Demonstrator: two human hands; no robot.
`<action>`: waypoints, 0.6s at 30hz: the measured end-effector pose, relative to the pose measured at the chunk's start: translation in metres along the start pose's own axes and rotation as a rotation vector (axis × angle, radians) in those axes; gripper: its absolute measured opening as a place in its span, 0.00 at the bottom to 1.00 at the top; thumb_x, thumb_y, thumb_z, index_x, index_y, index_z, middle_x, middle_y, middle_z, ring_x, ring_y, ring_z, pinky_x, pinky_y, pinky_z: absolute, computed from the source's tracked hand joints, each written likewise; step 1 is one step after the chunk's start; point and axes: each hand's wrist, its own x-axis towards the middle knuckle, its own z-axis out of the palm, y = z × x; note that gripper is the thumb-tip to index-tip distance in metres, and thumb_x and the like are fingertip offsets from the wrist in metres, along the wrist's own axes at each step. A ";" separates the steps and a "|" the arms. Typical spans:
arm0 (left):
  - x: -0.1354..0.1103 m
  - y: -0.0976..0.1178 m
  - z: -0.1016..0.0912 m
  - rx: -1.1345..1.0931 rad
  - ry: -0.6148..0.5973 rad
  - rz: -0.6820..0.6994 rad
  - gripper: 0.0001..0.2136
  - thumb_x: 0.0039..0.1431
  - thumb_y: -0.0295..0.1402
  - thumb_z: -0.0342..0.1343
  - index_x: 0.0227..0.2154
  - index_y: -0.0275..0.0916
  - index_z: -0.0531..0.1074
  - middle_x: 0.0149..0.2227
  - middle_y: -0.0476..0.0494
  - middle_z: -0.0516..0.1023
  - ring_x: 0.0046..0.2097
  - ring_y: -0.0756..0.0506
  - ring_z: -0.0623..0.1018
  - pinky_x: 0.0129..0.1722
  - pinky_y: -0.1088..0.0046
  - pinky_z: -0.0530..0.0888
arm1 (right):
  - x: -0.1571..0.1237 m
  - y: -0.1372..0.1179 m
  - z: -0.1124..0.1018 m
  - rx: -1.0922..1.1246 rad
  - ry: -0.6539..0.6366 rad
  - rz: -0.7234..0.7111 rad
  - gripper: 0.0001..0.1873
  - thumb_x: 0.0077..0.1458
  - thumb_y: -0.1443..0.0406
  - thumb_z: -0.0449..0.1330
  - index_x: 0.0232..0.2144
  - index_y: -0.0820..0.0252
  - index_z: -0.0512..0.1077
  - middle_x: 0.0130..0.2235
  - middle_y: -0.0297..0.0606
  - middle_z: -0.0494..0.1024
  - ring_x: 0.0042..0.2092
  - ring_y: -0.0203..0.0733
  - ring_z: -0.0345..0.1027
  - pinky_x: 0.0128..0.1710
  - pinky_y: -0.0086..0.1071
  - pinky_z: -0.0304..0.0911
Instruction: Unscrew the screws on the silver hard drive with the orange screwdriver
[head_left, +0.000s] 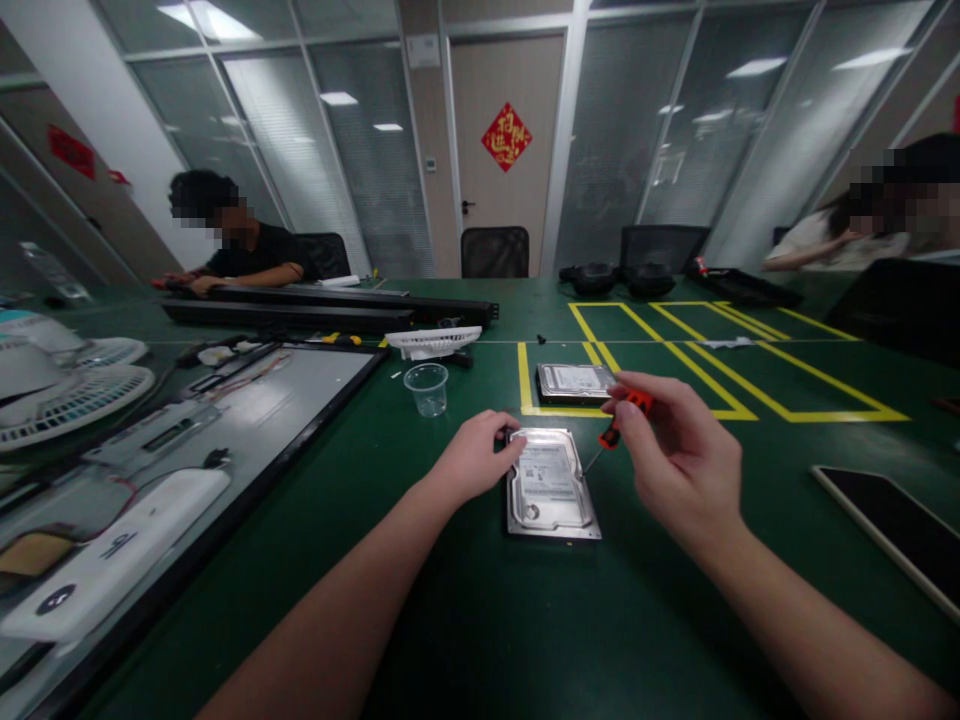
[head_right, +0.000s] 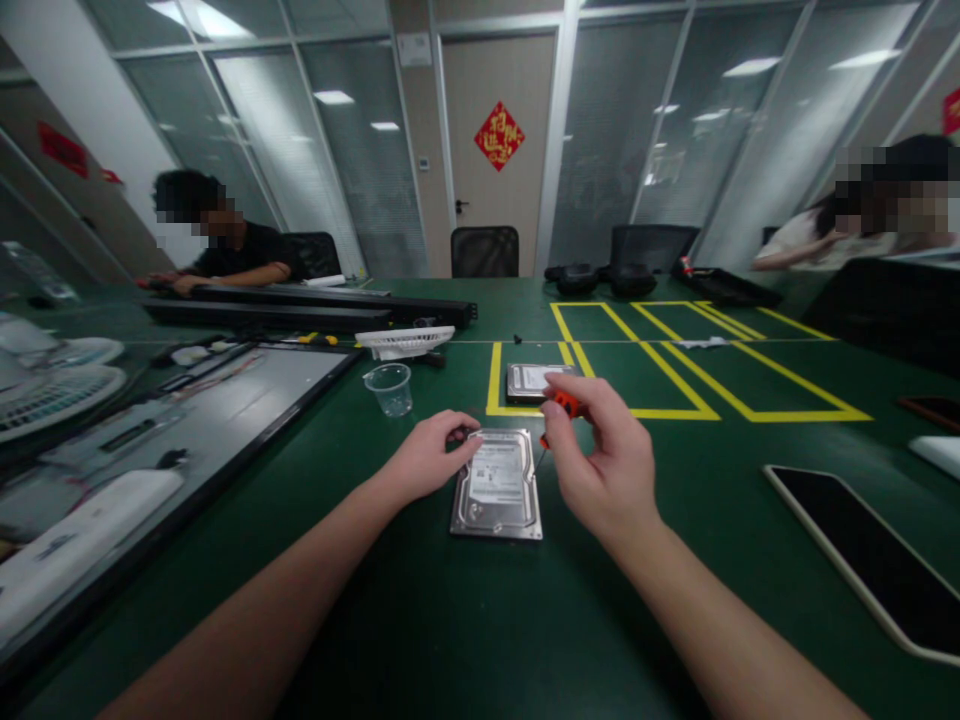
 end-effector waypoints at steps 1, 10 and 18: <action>0.000 0.001 0.000 0.001 -0.001 -0.004 0.13 0.67 0.40 0.57 0.47 0.39 0.79 0.45 0.40 0.80 0.45 0.42 0.78 0.46 0.64 0.76 | 0.000 0.000 0.000 0.016 -0.002 0.010 0.17 0.64 0.66 0.61 0.55 0.49 0.74 0.48 0.40 0.80 0.46 0.46 0.77 0.48 0.46 0.74; 0.000 0.001 -0.001 -0.004 -0.005 -0.004 0.13 0.67 0.40 0.57 0.47 0.39 0.79 0.46 0.40 0.80 0.45 0.42 0.78 0.46 0.64 0.76 | -0.001 -0.001 0.004 0.131 0.012 0.066 0.17 0.65 0.66 0.61 0.54 0.50 0.71 0.48 0.40 0.79 0.45 0.44 0.77 0.45 0.42 0.75; 0.000 0.002 -0.001 0.005 0.000 0.003 0.12 0.67 0.39 0.57 0.46 0.39 0.79 0.45 0.40 0.80 0.45 0.42 0.79 0.45 0.65 0.76 | 0.000 0.004 0.003 0.003 0.030 0.003 0.18 0.60 0.65 0.67 0.53 0.50 0.74 0.47 0.40 0.79 0.46 0.45 0.76 0.48 0.44 0.75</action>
